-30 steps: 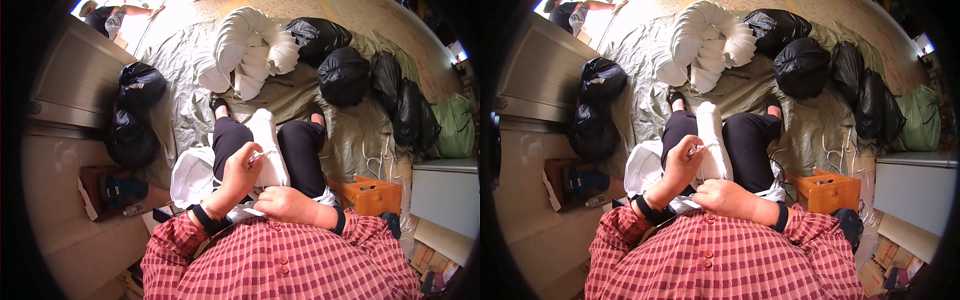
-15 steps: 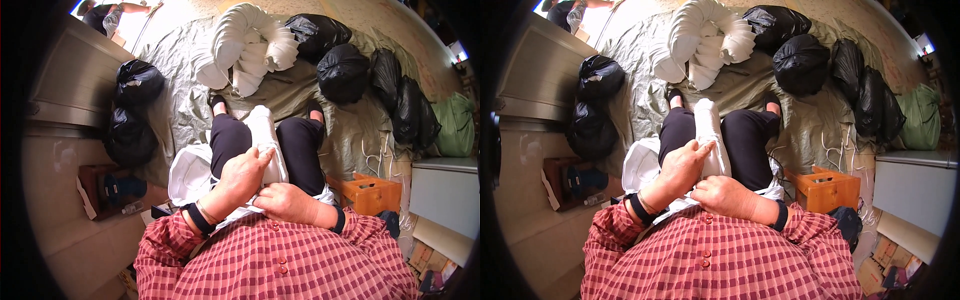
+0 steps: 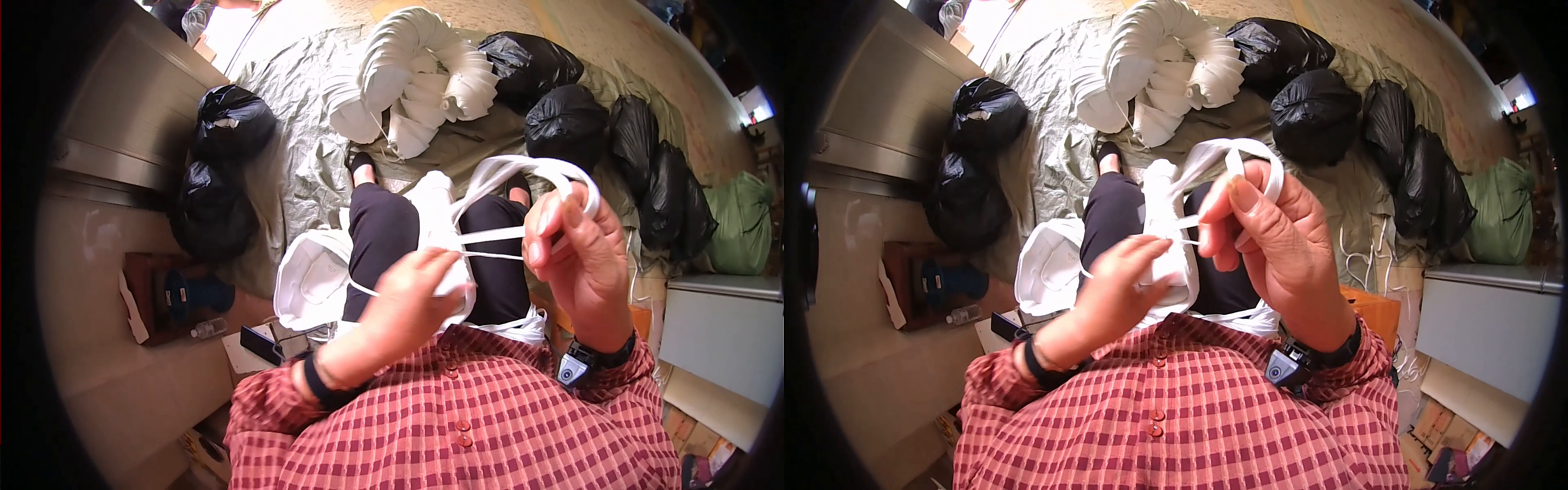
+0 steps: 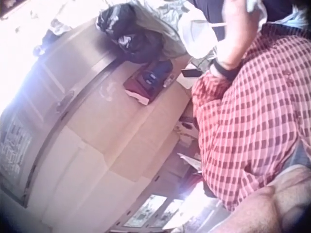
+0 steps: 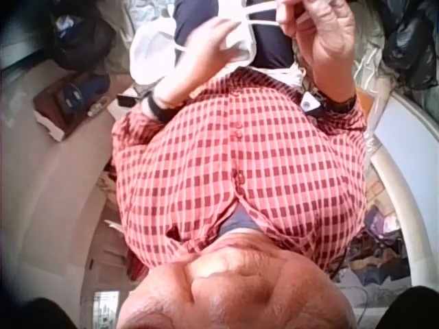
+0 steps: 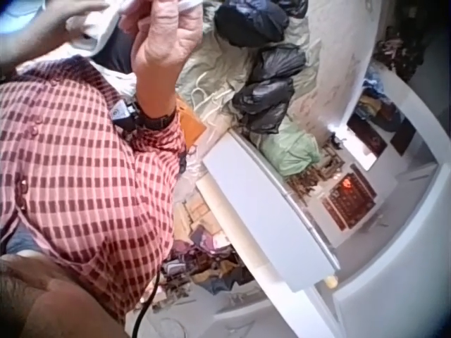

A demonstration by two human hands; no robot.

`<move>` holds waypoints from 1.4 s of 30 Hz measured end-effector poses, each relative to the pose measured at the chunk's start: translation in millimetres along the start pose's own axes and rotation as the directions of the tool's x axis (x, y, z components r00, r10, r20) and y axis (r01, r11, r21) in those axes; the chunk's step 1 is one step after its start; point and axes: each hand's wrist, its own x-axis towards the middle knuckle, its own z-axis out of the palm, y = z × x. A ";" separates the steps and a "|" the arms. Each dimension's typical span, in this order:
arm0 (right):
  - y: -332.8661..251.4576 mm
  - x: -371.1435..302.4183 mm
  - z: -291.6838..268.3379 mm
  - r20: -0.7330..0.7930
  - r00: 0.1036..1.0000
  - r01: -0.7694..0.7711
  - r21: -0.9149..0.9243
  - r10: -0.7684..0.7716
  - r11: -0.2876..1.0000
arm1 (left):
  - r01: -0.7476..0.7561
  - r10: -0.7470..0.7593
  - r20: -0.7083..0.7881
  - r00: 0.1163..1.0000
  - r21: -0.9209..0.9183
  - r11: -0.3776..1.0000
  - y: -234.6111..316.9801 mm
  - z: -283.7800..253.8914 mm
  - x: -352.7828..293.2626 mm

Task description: Threading laces or long strings through the eyelets of white shoe uppers in a workshop.

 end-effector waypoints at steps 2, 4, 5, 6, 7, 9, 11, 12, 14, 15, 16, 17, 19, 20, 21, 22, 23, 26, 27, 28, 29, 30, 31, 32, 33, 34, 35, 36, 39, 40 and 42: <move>-15.8 6.1 21.4 0.050 0.997 0.059 0.116 -0.065 0.992 | -0.070 0.070 0.017 0.997 -0.009 0.997 14.5 24.0 11.0; -42.0 11.8 9.2 0.184 0.968 0.167 0.048 -0.173 0.985 | -0.162 0.182 0.086 0.980 -0.198 0.967 7.9 29.6 11.8; -58.9 11.7 -3.8 0.171 0.973 0.106 0.254 -0.152 0.961 | -0.151 0.215 0.170 0.962 -0.325 0.933 -1.9 30.1 8.0; -74.3 5.5 -21.9 0.017 0.984 0.164 0.304 -0.177 0.939 | 0.056 -0.034 0.050 0.998 -0.539 0.840 1.5 20.1 0.7; -92.9 -5.9 -51.5 -0.136 0.973 0.214 0.251 -0.184 0.944 | 0.196 -0.283 0.009 0.959 -0.740 0.644 3.2 7.1 -3.3; -85.9 -20.5 -145.8 -0.340 0.937 0.186 0.295 -0.079 0.937 | 0.092 -0.466 -0.151 0.872 -0.884 0.459 -44.1 -22.0 -9.7; -55.3 -53.0 -214.8 -0.634 0.758 0.134 0.382 0.153 0.914 | -0.036 -0.820 -0.013 0.572 -0.999 -0.010 -103.0 -49.9 -28.8; -26.9 -83.7 -273.1 -0.535 0.812 0.046 0.457 0.233 0.888 | -0.083 -0.870 0.039 0.491 -0.992 -0.091 -140.9 -61.0 -47.8; 26.9 -116.8 -332.4 -0.834 0.428 0.193 0.460 0.347 0.867 | -0.136 -0.929 0.112 0.353 -0.976 -0.169 -214.8 -89.2 -89.5; 38.7 -135.2 -366.9 -0.861 0.289 0.233 0.488 0.419 0.841 | -0.131 -0.943 0.134 0.303 -0.975 -0.181 -241.7 -107.7 -104.2; 44.8 -145.3 -383.5 -0.792 0.327 0.382 0.609 0.515 0.695 | -0.190 -0.959 0.069 0.275 -0.974 -0.124 -254.5 -129.4 -113.0; 46.5 -153.3 -398.2 -0.795 0.319 0.383 0.606 0.516 0.697 | -0.242 -0.969 0.008 0.246 -0.968 -0.069 -263.6 -152.7 -117.6; 44.5 -146.7 -422.4 -0.907 0.320 0.174 0.340 0.274 0.924 | -0.321 -0.965 -0.063 0.256 -0.947 -0.024 -279.7 -201.7 -125.7; 40.8 -124.9 -415.9 -0.942 0.241 0.202 0.285 0.234 0.937 | -0.337 -0.950 -0.125 0.287 -0.941 0.022 -284.0 -227.8 -133.9; 30.3 -122.4 -427.6 -0.956 0.278 0.035 0.102 0.088 0.994 | -0.346 -0.926 -0.164 0.340 -0.937 0.039 -289.2 -242.8 -124.3; 31.5 -99.4 -396.4 -0.947 0.305 -0.104 -0.142 -0.104 0.984 | -0.268 -0.917 -0.269 0.294 -0.944 0.191 -261.6 -244.0 -107.7; 20.6 -81.0 -354.9 -0.897 0.367 -0.239 -0.347 -0.246 0.907 | -0.181 -0.891 -0.365 0.272 -0.928 0.325 -228.3 -235.5 -76.7; 23.0 -21.5 -225.0 -0.473 0.746 -0.249 -0.851 -0.469 0.463 | 0.086 -0.577 -0.467 0.670 -0.723 0.685 -168.4 -183.5 -32.9; 35.6 -17.8 -199.5 -0.381 0.862 -0.144 -0.816 -0.333 0.560 | 0.104 -0.412 -0.397 0.820 -0.604 0.790 -139.5 -154.9 -24.4; 50.2 -13.7 -152.0 -0.340 0.926 -0.150 -0.734 -0.167 0.662 | 0.245 -0.463 -0.380 0.801 -0.499 0.832 -126.5 -125.5 -24.2; 57.9 -16.9 -117.4 -0.295 0.955 -0.213 -0.751 -0.028 0.625 | 0.248 -0.303 -0.238 0.923 -0.236 0.940 -137.9 -96.5 -34.6; 72.0 -17.2 -91.7 -0.143 0.990 -0.104 -0.783 -0.016 0.614 | 0.233 -0.288 -0.060 0.956 -0.445 0.865 -101.1 -68.6 -31.7; 76.3 -19.7 -71.2 -0.194 0.963 -0.269 -0.670 0.187 0.691 | 0.279 -0.276 0.055 0.959 -0.325 0.904 -84.8 -48.8 -29.5; 90.2 -22.7 -65.5 -0.110 0.984 -0.177 -0.648 0.139 0.741 | 0.204 -0.209 0.016 0.978 -0.313 0.928 -81.9 -25.8 -30.0; 83.5 -20.6 -53.4 -0.148 0.962 -0.265 -0.717 0.231 0.645 | 0.161 -0.170 -0.026 0.985 -0.209 0.965 -76.3 -15.3 -28.3; 91.8 -19.9 -53.4 -0.061 0.993 -0.107 -0.790 0.097 0.603 | 0.145 -0.154 -0.054 0.987 -0.147 0.978 -76.3 -7.8 -27.1; 99.9 -19.5 -54.0 0.039 0.999 0.050 -0.843 -0.031 0.535 | 0.129 -0.136 -0.081 0.987 -0.085 0.988 -76.3 -3.0 -26.3; 102.7 -20.0 -51.2 -0.013 1.000 -0.002 -0.816 -0.016 0.578 | 0.128 -0.135 -0.074 0.988 -0.085 0.988 -75.4 -1.4 -23.7; 103.5 -18.8 -51.8 -0.023 1.000 -0.020 -0.858 0.000 0.514 | 0.116 -0.111 -0.102 0.989 0.046 0.992 -73.5 -0.5 -16.5; 105.4 -18.1 -51.5 -0.032 0.999 -0.015 -0.862 -0.026 0.507 | 0.098 -0.085 -0.090 0.992 0.151 0.984 -73.6 -0.8 -15.0; 107.8 -15.8 -53.4 -0.001 0.997 0.034 -0.881 -0.073 0.471 | 0.070 -0.055 -0.067 0.996 0.252 0.965 -72.1 -4.0 -10.7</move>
